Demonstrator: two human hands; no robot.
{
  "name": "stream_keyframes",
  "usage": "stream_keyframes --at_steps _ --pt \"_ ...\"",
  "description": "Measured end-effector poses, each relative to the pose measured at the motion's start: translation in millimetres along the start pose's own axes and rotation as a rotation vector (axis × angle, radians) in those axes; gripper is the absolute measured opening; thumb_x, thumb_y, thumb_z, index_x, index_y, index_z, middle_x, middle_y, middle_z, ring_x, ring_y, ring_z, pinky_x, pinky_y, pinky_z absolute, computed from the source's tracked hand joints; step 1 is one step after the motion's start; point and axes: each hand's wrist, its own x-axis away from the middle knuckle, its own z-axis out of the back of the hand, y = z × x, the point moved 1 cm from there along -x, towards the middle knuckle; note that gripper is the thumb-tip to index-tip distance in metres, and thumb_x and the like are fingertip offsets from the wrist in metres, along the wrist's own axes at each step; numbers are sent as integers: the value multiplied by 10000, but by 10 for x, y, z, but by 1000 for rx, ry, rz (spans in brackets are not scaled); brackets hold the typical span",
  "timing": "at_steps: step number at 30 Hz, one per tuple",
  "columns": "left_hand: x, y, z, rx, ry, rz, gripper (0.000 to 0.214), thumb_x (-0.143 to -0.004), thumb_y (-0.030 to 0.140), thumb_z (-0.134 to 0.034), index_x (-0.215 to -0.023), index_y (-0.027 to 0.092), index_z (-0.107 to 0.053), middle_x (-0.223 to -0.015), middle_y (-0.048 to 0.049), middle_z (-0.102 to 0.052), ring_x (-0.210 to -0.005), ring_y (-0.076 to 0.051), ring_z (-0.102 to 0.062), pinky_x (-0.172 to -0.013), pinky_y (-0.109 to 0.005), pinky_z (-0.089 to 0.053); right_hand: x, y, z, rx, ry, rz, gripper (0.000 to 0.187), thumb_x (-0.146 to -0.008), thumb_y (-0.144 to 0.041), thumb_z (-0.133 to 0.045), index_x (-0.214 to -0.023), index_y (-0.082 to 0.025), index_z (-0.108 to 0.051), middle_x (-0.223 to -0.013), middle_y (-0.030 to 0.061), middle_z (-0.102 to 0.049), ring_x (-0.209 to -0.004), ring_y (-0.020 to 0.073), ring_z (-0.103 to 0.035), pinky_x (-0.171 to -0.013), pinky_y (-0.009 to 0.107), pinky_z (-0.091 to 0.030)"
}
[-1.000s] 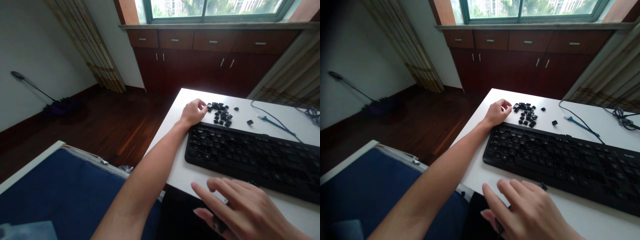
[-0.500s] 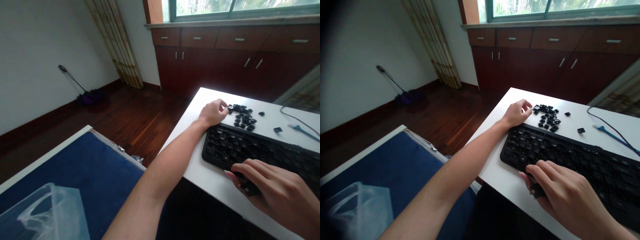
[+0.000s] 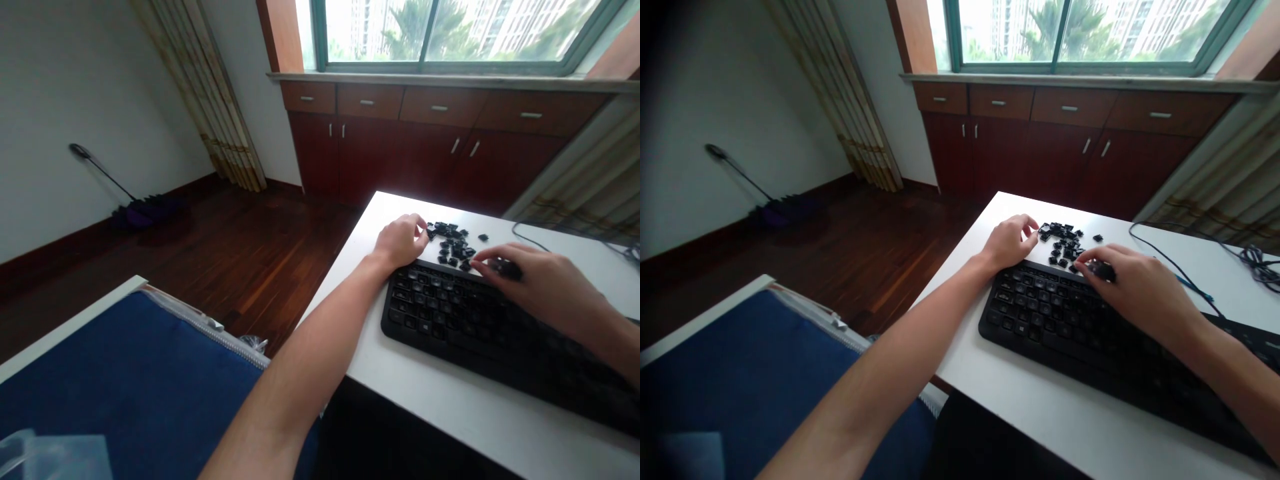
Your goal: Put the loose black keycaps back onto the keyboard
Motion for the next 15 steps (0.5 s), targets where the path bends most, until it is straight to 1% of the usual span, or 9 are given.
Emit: stream_keyframes --at_steps 1,2,5,7,9,12,15 --pt "9 36 9 -39 -9 -32 185 -904 262 -557 -1027 173 -663 -991 -59 -695 -829 -173 -634 -775 -304 -501 -94 81 10 -12 -15 -42 355 -928 -565 -510 -1004 -273 -698 -1043 65 -726 -886 279 -674 -787 405 -475" --pt "20 73 14 -72 -24 -65 186 -911 261 -550 -1023 178 -673 -1012 -64 -689 -843 -176 -635 -785 -307 -501 -171 148 20 -21 -66 -90 401 -903 -610 -526 -990 -266 -713 -986 74 -735 -855 281 -670 -763 401 -469" --pt "45 166 10 -100 -91 -142 197 -928 291 -550 -992 191 -708 -1013 -64 -680 -845 -174 -638 -790 -301 -498 -304 244 51 -88 -272 -208 529 -840 -712 -546 -1000 -245 -736 -850 74 -739 -757 259 -652 -703 371 -444" --pt "50 190 1 -72 -134 -164 210 -923 341 -585 -990 198 -724 -995 -55 -683 -819 -164 -637 -779 -291 -496 -341 239 60 -121 -364 -242 585 -818 -745 -546 -1032 -234 -734 -863 76 -746 -759 253 -649 -707 360 -433" --pt "40 180 -4 -25 -172 -167 236 -899 391 -638 -1004 204 -736 -978 -44 -689 -792 -153 -633 -776 -284 -493 -362 223 39 -119 -413 -276 629 -778 -767 -575 -1048 -221 -732 -906 89 -755 -775 261 -651 -707 356 -429" --pt "-1 138 -14 29 -250 -153 282 -846 441 -707 -1002 210 -750 -950 -35 -701 -788 -151 -632 -764 -279 -487 -371 229 -40 -120 -429 -309 663 -724 -774 -618 -1019 -193 -740 -899 121 -761 -755 273 -652 -675 355 -425" --pt "-77 141 -51 35 -359 -141 354 -802 502 -735 -996 207 -754 -929 -37 -713 -807 -169 -639 -748 -285 -481 -365 278 -116 -126 -329 -250 650 -726 -782 -591 -921 -183 -752 -769 135 -743 -694 273 -640 -626 355 -408"
